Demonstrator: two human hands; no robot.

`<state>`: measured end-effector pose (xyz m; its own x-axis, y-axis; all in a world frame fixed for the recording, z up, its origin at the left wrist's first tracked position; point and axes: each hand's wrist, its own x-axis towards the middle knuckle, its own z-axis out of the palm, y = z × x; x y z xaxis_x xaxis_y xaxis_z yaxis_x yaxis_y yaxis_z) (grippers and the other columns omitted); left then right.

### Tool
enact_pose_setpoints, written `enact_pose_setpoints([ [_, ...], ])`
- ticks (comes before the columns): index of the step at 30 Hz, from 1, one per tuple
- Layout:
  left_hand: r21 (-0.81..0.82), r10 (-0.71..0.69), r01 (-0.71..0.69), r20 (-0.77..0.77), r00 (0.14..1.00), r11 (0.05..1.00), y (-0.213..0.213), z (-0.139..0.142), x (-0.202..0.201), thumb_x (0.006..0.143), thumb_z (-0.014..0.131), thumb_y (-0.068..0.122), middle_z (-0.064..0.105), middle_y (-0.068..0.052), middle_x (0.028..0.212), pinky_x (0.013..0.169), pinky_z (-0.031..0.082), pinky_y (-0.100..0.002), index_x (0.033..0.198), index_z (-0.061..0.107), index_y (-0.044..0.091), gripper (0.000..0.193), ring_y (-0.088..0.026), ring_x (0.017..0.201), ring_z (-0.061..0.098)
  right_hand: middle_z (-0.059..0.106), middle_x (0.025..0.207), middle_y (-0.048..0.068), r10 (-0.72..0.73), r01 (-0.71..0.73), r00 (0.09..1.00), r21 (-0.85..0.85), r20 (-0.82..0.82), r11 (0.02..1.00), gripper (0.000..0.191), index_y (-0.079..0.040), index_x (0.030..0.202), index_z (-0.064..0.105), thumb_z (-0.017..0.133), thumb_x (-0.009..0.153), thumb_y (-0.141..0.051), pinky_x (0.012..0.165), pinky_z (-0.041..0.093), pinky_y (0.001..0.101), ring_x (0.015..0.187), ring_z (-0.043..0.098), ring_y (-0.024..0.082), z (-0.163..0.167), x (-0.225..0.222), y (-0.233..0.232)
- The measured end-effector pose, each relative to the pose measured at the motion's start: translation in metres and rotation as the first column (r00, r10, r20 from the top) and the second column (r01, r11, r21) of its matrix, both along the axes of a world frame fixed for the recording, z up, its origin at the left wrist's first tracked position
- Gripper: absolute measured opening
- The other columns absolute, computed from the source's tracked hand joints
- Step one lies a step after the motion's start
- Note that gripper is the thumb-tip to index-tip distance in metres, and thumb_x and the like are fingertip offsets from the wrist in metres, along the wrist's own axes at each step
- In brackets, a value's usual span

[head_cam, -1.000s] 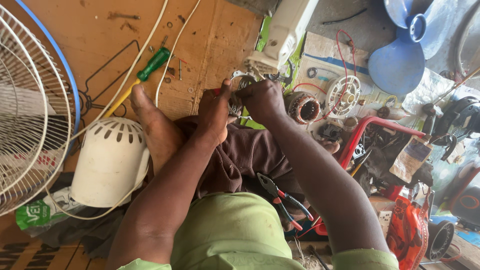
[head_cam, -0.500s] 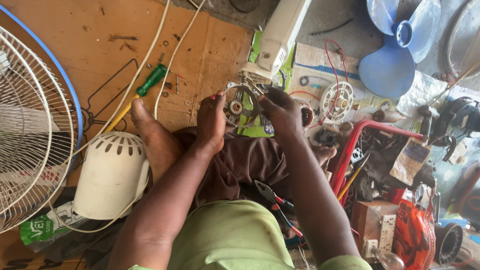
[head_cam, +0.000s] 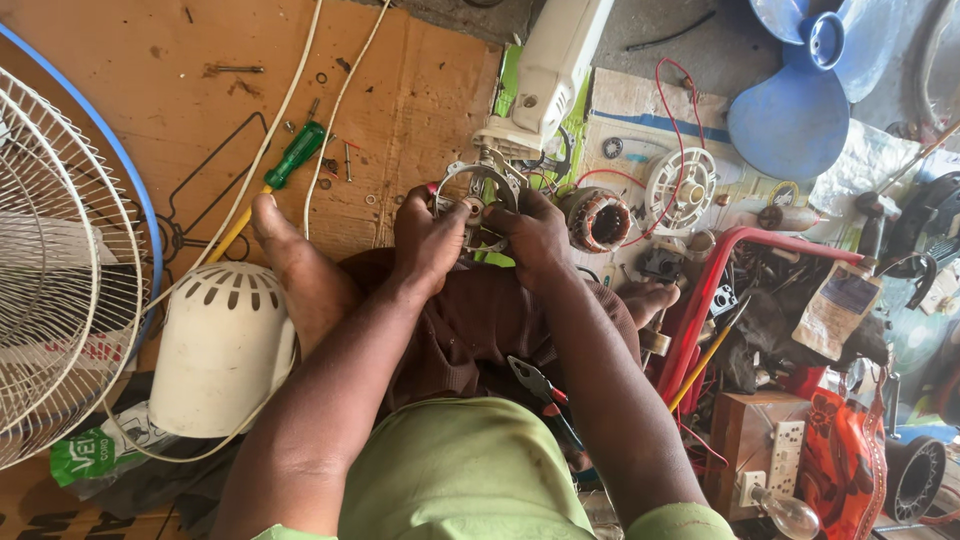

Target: The person sits on the floor and assembles a small motor component, inserting a bearing into a metal housing and aligning it with the motor shaft. They use a hammer to tap the bearing into place and repeatedly check the fit by hand.

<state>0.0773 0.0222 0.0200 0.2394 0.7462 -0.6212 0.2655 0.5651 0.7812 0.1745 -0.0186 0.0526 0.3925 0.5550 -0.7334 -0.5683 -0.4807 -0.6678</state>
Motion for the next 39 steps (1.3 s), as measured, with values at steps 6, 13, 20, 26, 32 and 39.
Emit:
enact_pose_setpoints([
  [6, 0.128, -0.057, 0.066, -0.071, 0.996, 0.990, -0.002, -0.006, 0.000, 0.089, 0.068, 0.019, 0.074, -0.014, 0.098, 0.077, 0.057, -0.036, 0.113, 0.064, -0.004, 0.033, -0.020, 0.085, 0.070, 0.073, 0.101, 0.011, -0.026, 0.027, 0.999, -0.024, 0.036, 0.999, 0.031, 0.003, 0.114, 0.066, 0.074, 0.085, 0.001, 0.075, 0.060, 0.0348, 0.085, 0.072, 0.021, 0.000, -0.003, 0.002],
  [13, 0.151, -0.095, 0.101, -0.041, 0.995, 0.983, -0.008, -0.011, 0.001, 0.091, 0.065, 0.016, 0.073, -0.012, 0.100, 0.077, 0.060, -0.036, 0.118, 0.060, -0.003, 0.034, -0.021, 0.085, 0.072, 0.076, 0.099, 0.009, 0.198, -0.178, 0.968, -0.135, 0.154, 0.975, 0.032, 0.002, 0.118, 0.068, 0.073, 0.089, -0.010, 0.074, 0.063, 0.0294, 0.082, 0.074, 0.017, 0.005, 0.022, -0.011],
  [20, 0.203, 0.041, -0.019, -0.106, 0.994, 0.979, -0.012, -0.025, 0.001, 0.090, 0.066, 0.012, 0.072, -0.014, 0.109, 0.081, 0.059, -0.036, 0.121, 0.060, -0.003, 0.036, -0.022, 0.093, 0.071, 0.076, 0.092, 0.009, -0.167, 0.188, 0.867, 0.003, 0.470, 0.982, 0.029, 0.004, 0.116, 0.073, 0.071, 0.090, -0.008, 0.075, 0.065, 0.0268, 0.077, 0.075, 0.015, -0.005, 0.120, -0.025],
  [26, 0.224, 0.098, -0.031, -0.298, 0.949, 0.974, -0.013, -0.034, -0.004, 0.092, 0.068, 0.008, 0.070, -0.016, 0.109, 0.089, 0.054, -0.038, 0.123, 0.058, -0.004, 0.034, -0.027, 0.099, 0.070, 0.077, 0.088, 0.008, 0.437, 0.015, 0.586, -0.548, 0.683, 0.836, 0.042, -0.004, 0.109, 0.076, 0.089, 0.075, -0.026, 0.073, 0.058, 0.0322, 0.077, 0.074, 0.018, -0.031, 0.146, -0.001],
  [32, 0.031, 0.261, -0.266, -0.327, 0.908, 0.964, -0.005, -0.045, -0.001, 0.091, 0.065, 0.005, 0.069, -0.015, 0.107, 0.083, 0.053, -0.036, 0.115, 0.059, -0.003, 0.025, -0.022, 0.094, 0.065, 0.077, 0.086, 0.010, 0.567, 0.031, 0.522, -0.679, 0.637, 0.733, 0.039, -0.007, 0.095, 0.082, 0.092, 0.069, -0.035, 0.083, 0.056, 0.0404, 0.082, 0.072, 0.025, -0.049, 0.148, 0.013],
  [39, 0.028, 0.361, -0.372, -0.315, 0.878, 0.928, -0.002, -0.057, -0.004, 0.088, 0.068, 0.003, 0.060, -0.016, 0.122, 0.093, 0.051, -0.033, 0.129, 0.049, -0.003, 0.045, -0.020, 0.107, 0.062, 0.074, 0.090, 0.015, -0.058, 0.162, 0.940, -0.288, 0.336, 0.944, 0.025, 0.004, 0.105, 0.076, 0.073, 0.082, -0.006, 0.076, 0.061, 0.0353, 0.083, 0.071, 0.027, -0.052, 0.160, -0.013],
])
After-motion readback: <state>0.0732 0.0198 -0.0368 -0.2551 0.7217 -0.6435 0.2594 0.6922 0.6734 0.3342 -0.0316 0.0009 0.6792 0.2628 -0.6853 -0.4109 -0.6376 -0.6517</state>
